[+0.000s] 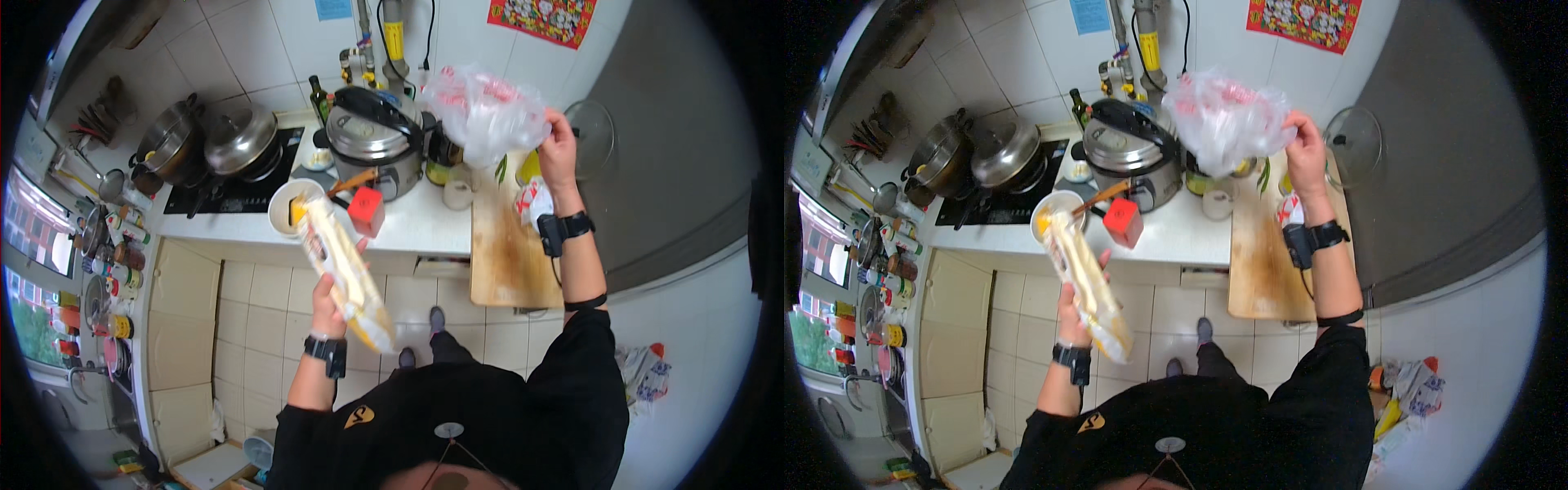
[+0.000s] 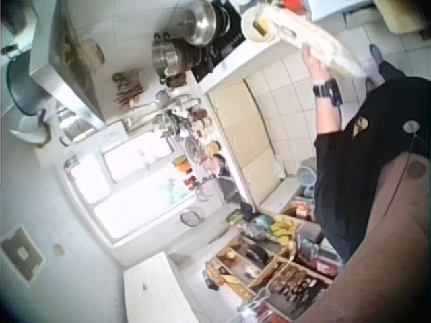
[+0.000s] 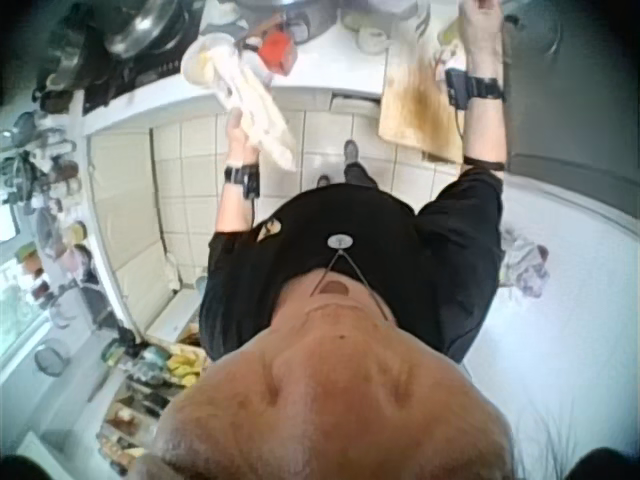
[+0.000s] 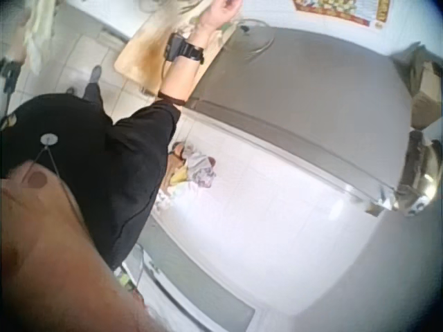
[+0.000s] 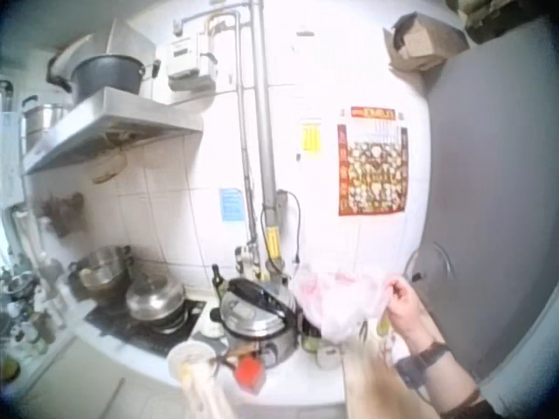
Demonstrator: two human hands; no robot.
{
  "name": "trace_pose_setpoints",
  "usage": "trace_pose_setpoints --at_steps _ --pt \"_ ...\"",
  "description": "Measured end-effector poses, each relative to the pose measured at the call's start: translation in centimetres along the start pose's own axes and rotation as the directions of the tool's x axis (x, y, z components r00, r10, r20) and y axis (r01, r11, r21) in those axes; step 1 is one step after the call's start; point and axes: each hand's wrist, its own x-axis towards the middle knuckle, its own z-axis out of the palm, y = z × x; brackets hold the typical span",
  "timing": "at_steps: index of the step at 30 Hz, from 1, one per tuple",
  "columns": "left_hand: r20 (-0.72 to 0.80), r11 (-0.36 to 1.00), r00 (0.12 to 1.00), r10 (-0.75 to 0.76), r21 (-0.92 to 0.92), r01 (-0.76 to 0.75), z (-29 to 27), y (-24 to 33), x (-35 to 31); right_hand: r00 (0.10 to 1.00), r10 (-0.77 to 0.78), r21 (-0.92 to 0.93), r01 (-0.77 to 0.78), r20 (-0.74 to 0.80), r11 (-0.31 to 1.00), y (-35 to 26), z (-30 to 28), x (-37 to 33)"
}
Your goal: The person organizes food packaging on a kitchen counter, by picking up a yellow bag and placing it into a clear plastic bag, then gathering other plastic bags and moving items into a cabinet.
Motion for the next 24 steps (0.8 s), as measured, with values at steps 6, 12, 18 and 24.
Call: trace_pose_setpoints --at_steps 6,12,18,24 --pt "0.184 0.981 0.968 -0.168 -0.068 0.183 2.0 -3.8 0.7 0.997 -0.073 -0.382 0.063 -0.012 0.922 -3.3 3.7 -13.3" --pt "0.208 0.98 0.959 -0.195 0.071 0.184 1.7 -7.3 1.2 0.997 -0.05 -0.512 0.071 0.055 0.856 -4.5 2.5 -19.2" --pt "-0.003 0.977 0.983 -0.182 0.114 0.181 0.4 -11.6 1.5 0.986 0.136 -0.094 -0.145 -0.096 0.985 -4.2 -2.1 -20.5" --pt "0.02 0.95 0.952 -0.305 -0.073 0.305 1.2 -18.4 2.1 0.933 0.354 0.228 -0.331 -0.071 0.916 -2.3 -6.0 -22.0"
